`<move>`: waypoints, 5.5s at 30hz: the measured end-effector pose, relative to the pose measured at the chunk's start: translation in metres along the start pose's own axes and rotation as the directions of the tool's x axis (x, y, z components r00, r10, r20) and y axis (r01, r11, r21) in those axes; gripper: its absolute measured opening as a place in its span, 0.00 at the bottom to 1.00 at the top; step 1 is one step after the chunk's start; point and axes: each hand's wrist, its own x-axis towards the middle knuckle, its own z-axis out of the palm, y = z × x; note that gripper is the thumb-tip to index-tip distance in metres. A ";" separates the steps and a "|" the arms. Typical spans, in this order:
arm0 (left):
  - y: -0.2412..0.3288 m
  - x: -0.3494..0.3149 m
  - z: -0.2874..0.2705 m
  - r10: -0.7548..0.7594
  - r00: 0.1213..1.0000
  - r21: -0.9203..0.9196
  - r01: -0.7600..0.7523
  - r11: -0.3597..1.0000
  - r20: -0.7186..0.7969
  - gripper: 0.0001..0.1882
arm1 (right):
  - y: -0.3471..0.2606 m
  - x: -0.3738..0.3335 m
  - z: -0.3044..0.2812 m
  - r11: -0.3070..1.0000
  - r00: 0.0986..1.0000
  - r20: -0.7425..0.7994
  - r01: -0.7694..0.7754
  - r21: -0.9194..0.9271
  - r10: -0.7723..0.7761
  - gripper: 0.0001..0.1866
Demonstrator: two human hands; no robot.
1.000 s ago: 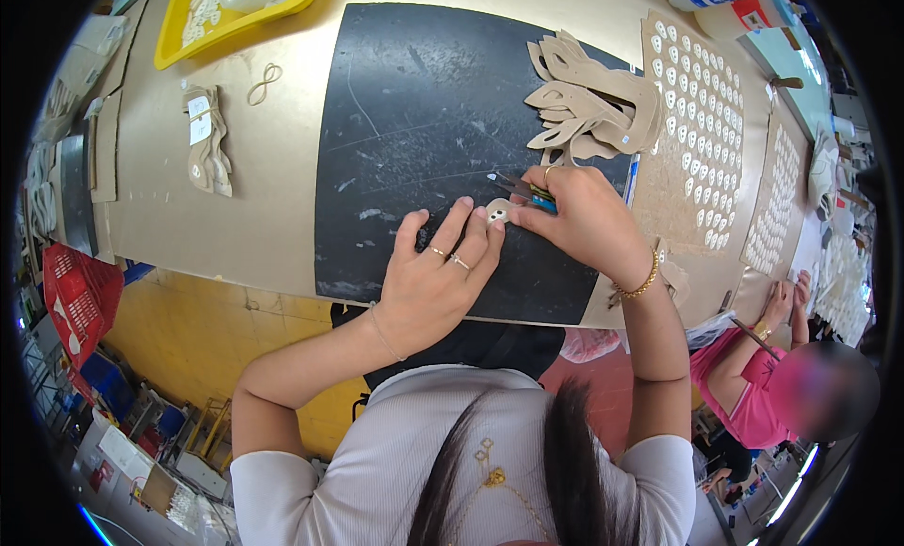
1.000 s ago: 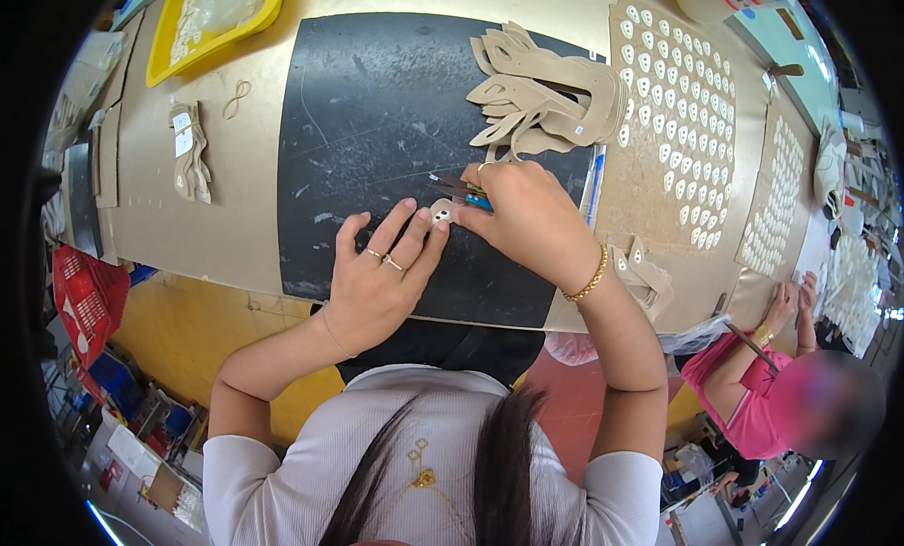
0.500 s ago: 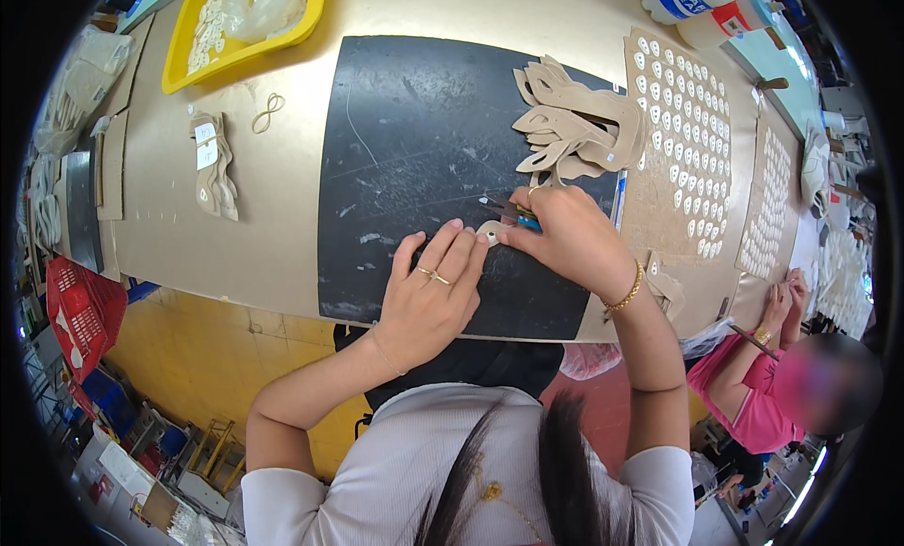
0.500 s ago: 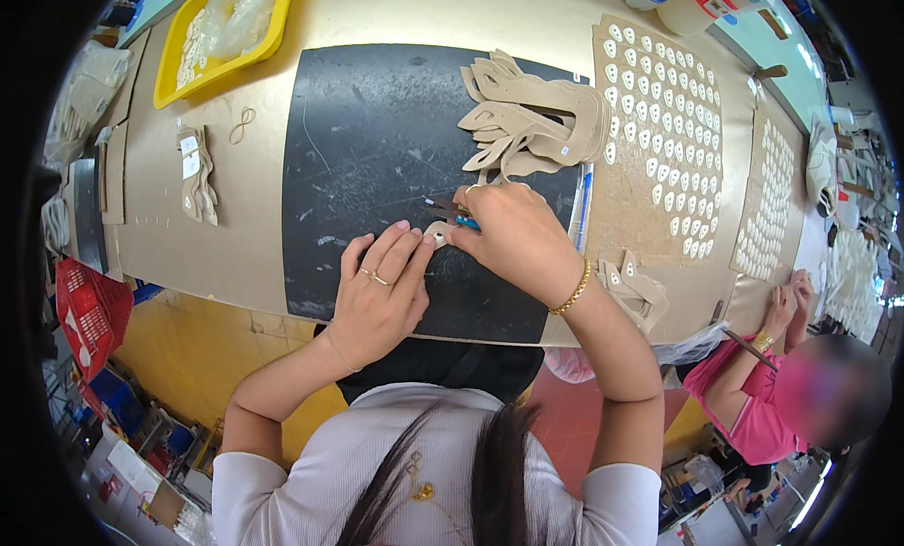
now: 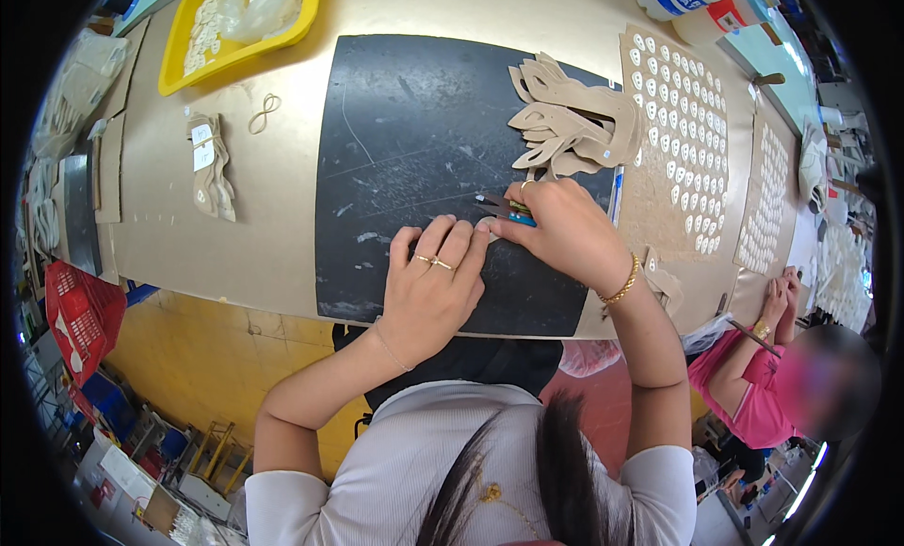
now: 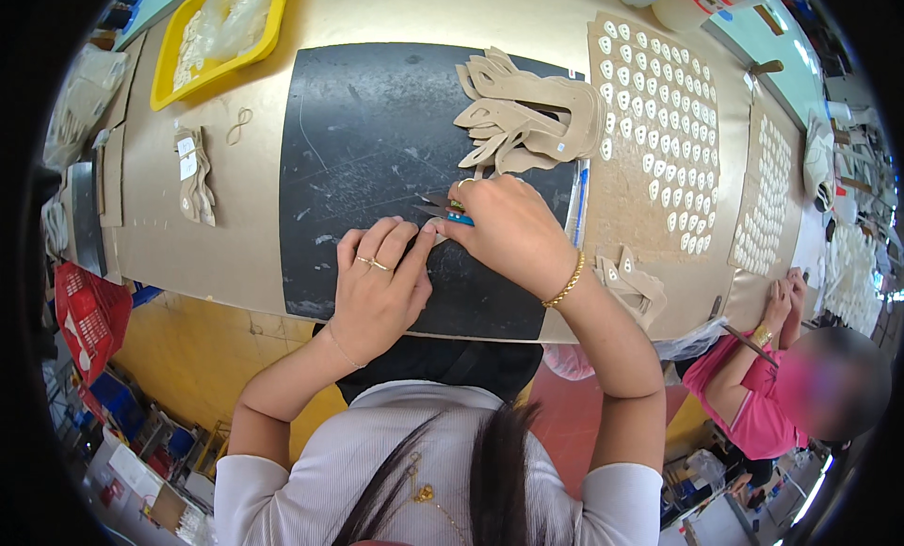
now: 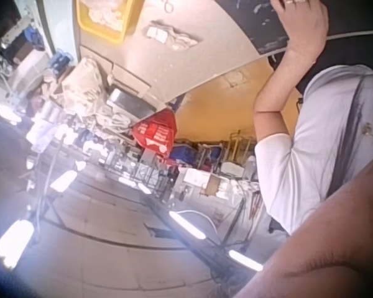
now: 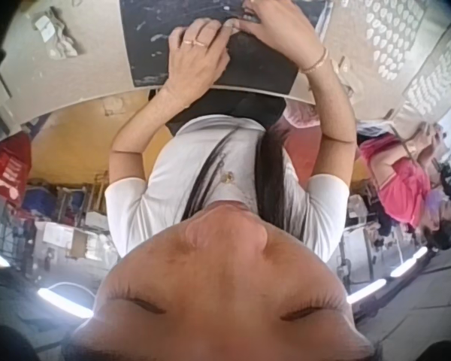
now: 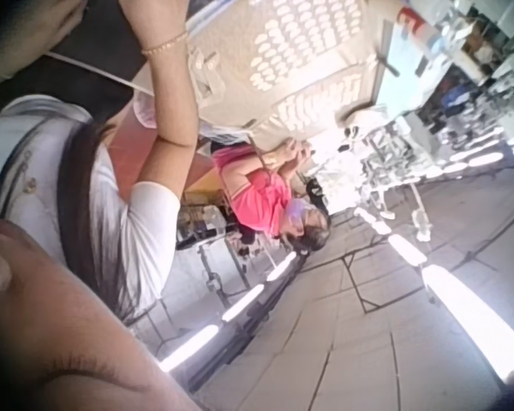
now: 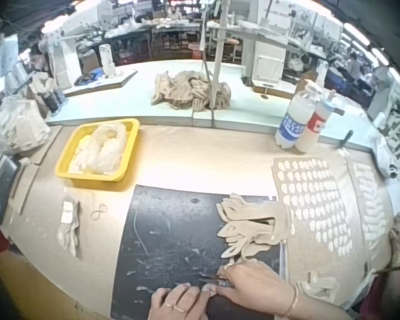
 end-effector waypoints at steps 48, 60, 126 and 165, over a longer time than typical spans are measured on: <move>-0.022 -0.003 0.005 0.098 0.995 -0.127 -0.095 0.987 0.014 0.30 | 0.034 -0.216 -0.061 0.919 0.698 -0.606 -0.218 0.329 0.382 0.14; -0.022 -0.004 0.008 0.050 0.999 -0.136 -0.049 0.989 0.000 0.29 | 0.146 -0.272 -0.072 0.674 0.048 -0.706 -0.347 0.652 0.707 0.15; 0.080 0.077 0.082 0.597 0.771 -0.224 -0.555 0.801 0.224 0.21 | 0.191 -0.102 -0.115 0.963 0.957 -0.127 -0.267 -0.028 0.261 0.09; -0.019 -0.008 -0.007 -0.009 0.996 -0.144 -0.003 0.990 -0.087 0.22 | -0.056 -0.047 0.058 0.978 0.873 -0.442 -0.203 0.054 0.206 0.10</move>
